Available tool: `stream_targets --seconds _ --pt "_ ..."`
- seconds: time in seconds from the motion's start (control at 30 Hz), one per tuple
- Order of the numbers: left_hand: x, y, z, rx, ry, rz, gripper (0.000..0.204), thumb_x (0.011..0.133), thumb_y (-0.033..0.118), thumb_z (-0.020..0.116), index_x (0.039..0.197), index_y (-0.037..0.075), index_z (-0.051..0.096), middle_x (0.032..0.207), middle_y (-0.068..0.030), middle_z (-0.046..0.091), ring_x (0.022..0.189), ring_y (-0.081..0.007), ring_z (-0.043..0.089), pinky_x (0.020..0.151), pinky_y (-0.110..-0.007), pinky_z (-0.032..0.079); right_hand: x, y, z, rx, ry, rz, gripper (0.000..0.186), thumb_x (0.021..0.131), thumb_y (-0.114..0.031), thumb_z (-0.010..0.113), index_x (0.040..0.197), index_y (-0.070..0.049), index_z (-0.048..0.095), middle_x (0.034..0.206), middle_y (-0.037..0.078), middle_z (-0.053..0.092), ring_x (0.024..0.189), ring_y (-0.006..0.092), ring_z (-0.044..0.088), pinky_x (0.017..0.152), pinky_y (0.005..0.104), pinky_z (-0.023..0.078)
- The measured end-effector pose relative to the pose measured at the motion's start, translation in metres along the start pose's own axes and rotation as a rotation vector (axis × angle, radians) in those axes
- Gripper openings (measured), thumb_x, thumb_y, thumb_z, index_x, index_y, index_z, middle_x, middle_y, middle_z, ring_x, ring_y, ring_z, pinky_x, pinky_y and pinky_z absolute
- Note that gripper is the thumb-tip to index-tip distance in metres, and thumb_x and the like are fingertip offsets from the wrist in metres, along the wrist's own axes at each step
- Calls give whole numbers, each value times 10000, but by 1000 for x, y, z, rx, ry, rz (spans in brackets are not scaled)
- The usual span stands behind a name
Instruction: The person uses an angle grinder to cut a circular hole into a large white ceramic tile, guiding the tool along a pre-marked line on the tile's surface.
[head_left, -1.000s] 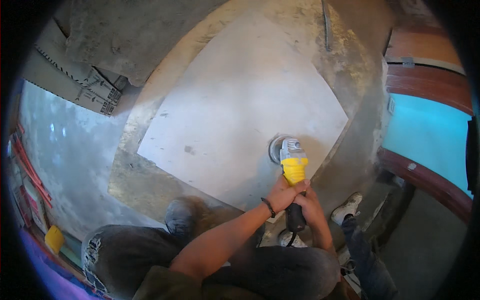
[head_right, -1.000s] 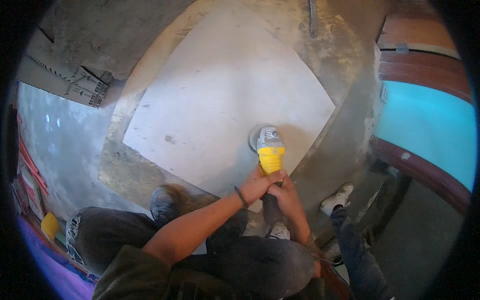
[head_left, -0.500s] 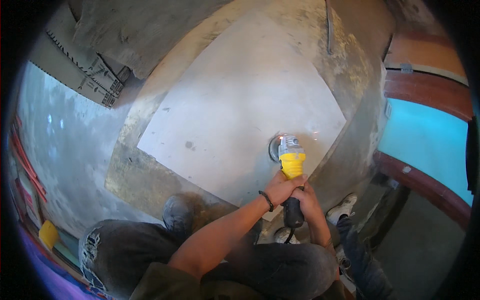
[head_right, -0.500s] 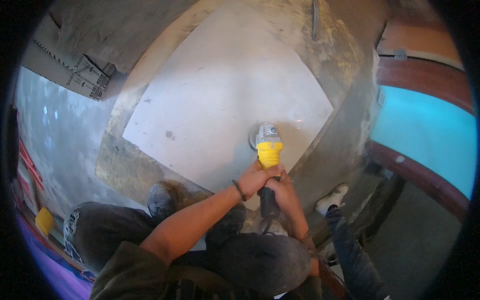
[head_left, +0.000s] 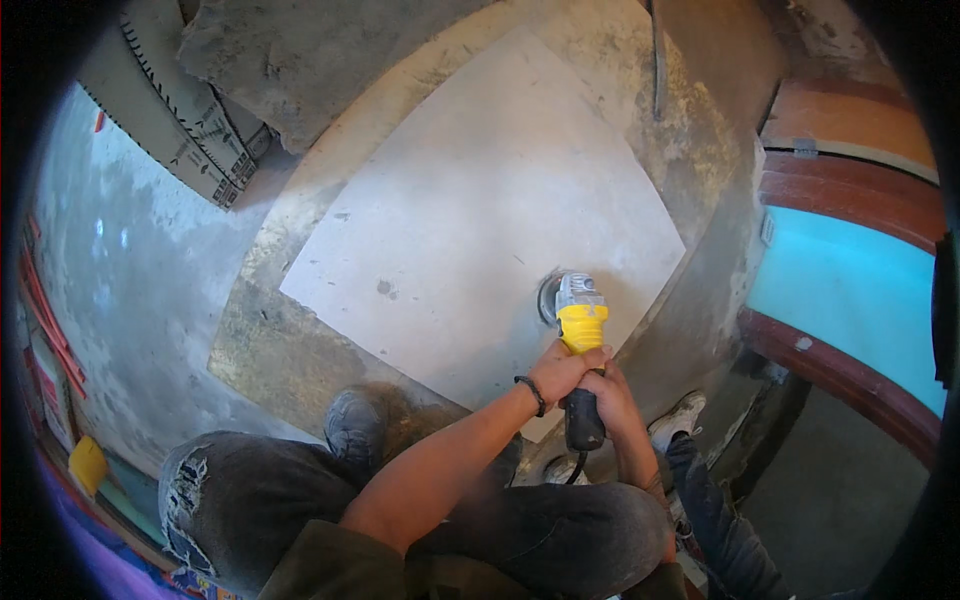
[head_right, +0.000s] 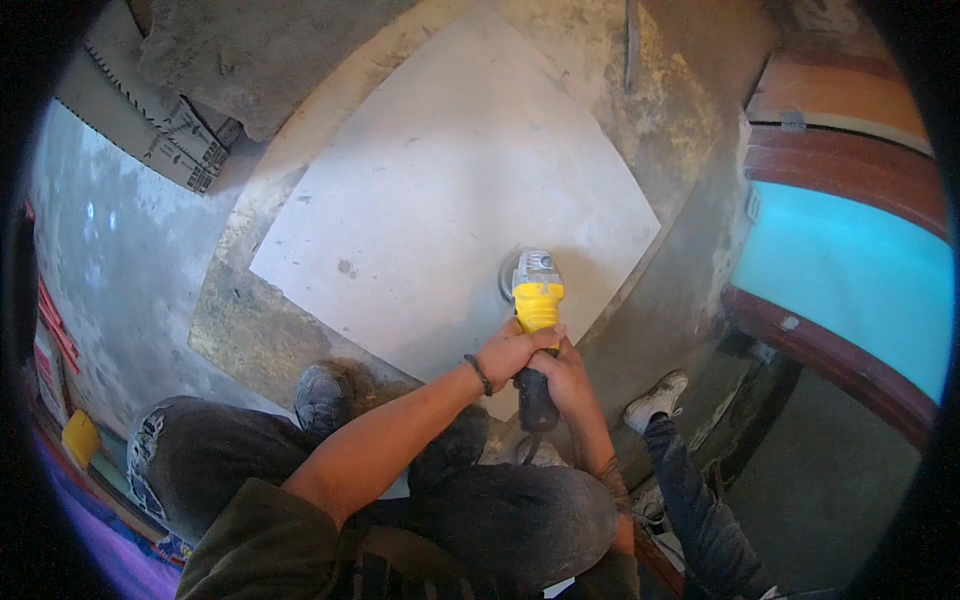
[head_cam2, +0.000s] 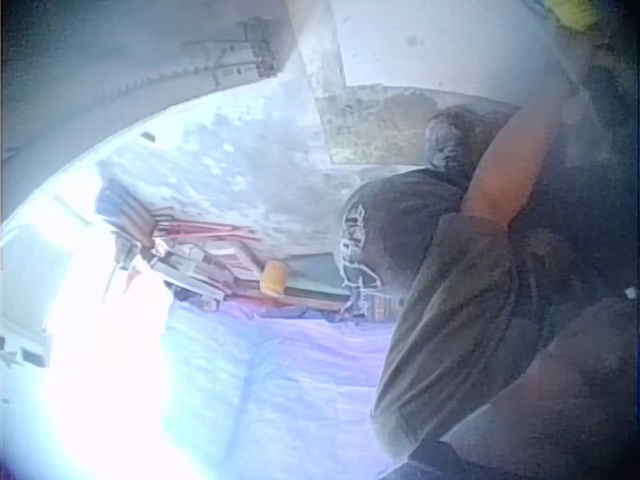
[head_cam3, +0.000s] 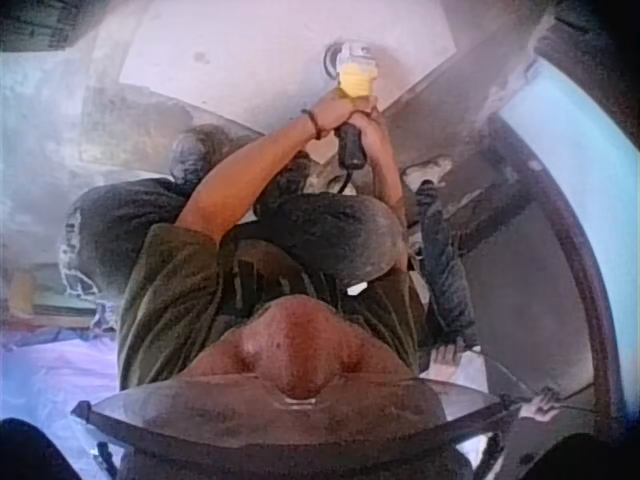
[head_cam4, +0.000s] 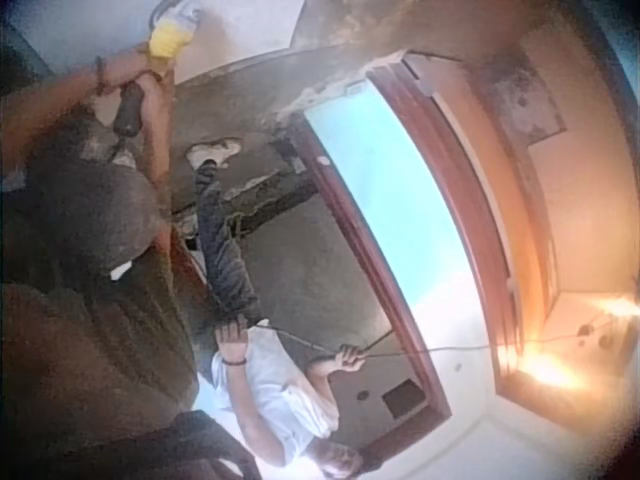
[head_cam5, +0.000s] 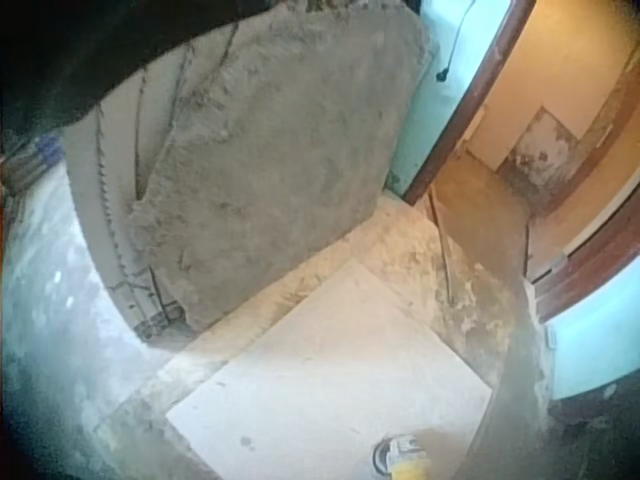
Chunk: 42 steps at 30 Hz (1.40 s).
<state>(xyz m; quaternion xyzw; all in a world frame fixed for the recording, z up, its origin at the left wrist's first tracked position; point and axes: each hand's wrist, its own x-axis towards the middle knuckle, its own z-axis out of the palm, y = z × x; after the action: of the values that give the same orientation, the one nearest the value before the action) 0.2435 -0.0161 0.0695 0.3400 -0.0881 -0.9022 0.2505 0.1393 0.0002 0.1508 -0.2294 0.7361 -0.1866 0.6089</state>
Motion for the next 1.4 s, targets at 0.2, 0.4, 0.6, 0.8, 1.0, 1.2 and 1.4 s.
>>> stream_targets --seconds 0.2,0.4,0.6,0.8,1.0,1.2,1.4 --pt "6 -2 -6 21 -21 -18 336 956 305 716 1170 61 628 1016 -21 672 899 -124 622 788 -306 513 5 7 -4 1 -16 -3 427 840 -174 641 1205 41 588 859 129 700 671 205 700 620 304 567" --pt "-4 -4 5 88 -51 90 374 947 317 723 1175 38 619 1024 -39 678 914 -141 636 803 -315 523 -3 26 -20 31 -32 -52 496 808 -145 675 1256 30 553 995 135 685 828 221 691 737 338 559" --pt "1 -60 16 230 14 261 432 901 240 765 1214 12 573 1042 -64 680 932 -159 645 838 -337 541 -21 68 -39 -133 59 -245 539 792 -186 721 1271 8 568 1095 123 679 1005 229 655 895 348 508" --pt "15 -93 32 211 21 270 453 860 168 785 1215 13 552 1069 -63 675 963 -166 653 880 -341 540 -17 100 -64 -216 119 -377 565 793 -172 758 1292 -1 558 1148 114 667 1054 232 642 935 367 496" --pt "31 -115 38 186 27 272 500 825 151 808 1236 14 558 1084 -62 679 973 -165 654 879 -343 539 -9 119 -78 -260 171 -467 669 773 -184 813 1353 -1 534 1222 139 658 1103 233 639 954 371 502" --pt "26 -108 28 274 8 263 456 849 175 811 1219 7 604 1074 -59 688 965 -156 654 865 -331 538 -2 132 -73 -208 184 -541 830 751 -246 871 1426 16 465 1262 178 651 1151 239 635 983 376 507" --pt "-7 -76 19 444 -48 232 387 880 165 786 1196 15 621 1070 -54 688 967 -143 653 863 -314 540 3 149 -40 -152 240 -552 946 733 -249 893 1475 -2 360 1294 160 620 1179 236 610 1017 384 495"
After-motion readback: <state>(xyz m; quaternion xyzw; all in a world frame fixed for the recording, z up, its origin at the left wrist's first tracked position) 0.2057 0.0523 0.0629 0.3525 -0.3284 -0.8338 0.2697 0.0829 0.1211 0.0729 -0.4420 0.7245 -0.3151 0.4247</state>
